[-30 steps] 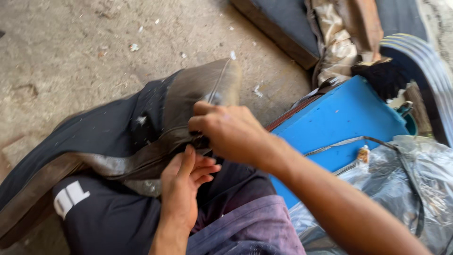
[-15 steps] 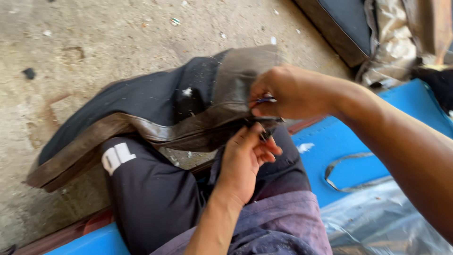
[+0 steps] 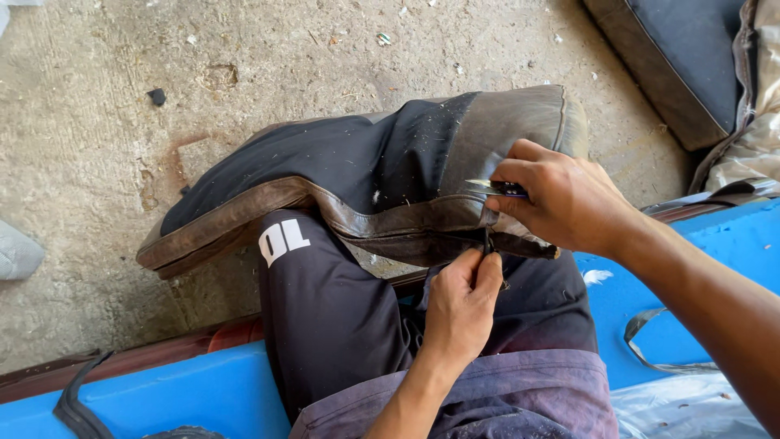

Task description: The person uses a small knife to cut and pry the zipper off a worn two-tone cushion. They repeatedly slice along the zipper tape and pull away the removed sections, exposing the inner foam and fabric.

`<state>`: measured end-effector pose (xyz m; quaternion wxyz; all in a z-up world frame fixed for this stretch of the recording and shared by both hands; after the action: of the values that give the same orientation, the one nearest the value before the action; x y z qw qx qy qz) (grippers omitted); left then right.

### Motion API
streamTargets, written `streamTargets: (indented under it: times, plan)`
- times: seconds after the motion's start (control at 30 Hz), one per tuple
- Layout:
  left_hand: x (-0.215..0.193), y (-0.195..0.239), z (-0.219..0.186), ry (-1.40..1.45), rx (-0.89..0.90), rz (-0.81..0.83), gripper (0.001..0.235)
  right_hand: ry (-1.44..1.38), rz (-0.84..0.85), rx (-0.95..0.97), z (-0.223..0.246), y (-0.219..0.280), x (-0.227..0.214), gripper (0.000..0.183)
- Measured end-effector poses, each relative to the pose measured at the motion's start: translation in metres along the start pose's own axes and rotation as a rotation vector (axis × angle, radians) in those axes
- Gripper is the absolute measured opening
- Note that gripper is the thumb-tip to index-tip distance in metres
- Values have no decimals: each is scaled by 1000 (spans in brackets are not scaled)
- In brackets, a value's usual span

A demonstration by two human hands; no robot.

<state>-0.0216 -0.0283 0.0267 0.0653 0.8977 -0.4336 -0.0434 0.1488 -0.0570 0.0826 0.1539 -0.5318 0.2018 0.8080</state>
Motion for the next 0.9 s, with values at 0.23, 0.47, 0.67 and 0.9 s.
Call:
streamTargets:
  times: [0.23, 0.47, 0.67, 0.9]
  plan:
    - [-25, -4, 11, -300, 80, 41, 34, 37, 25, -9, -1, -2, 6, 33]
    - [-44, -25, 2, -568, 277, 1, 25, 51, 60, 148, -10, -29, 28, 43]
    - [-31, -37, -3, -381, 245, -2, 30, -103, 99, 198, -36, -36, 34, 42]
    - [-36, -57, 3, -395, 562, 263, 41, -432, 350, 411, -49, -38, 32, 40]
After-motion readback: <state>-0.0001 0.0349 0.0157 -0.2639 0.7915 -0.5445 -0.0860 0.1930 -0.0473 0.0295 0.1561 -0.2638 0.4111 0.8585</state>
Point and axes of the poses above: each hand's wrist, its own y-axis away from the middle knuckle, its own x-axis out of the palm, z = x × y, the point moved 3 cm from there along -y, towards the middle knuckle, and after that the axes turned 10 degrees about x, right-handed, at the moved point
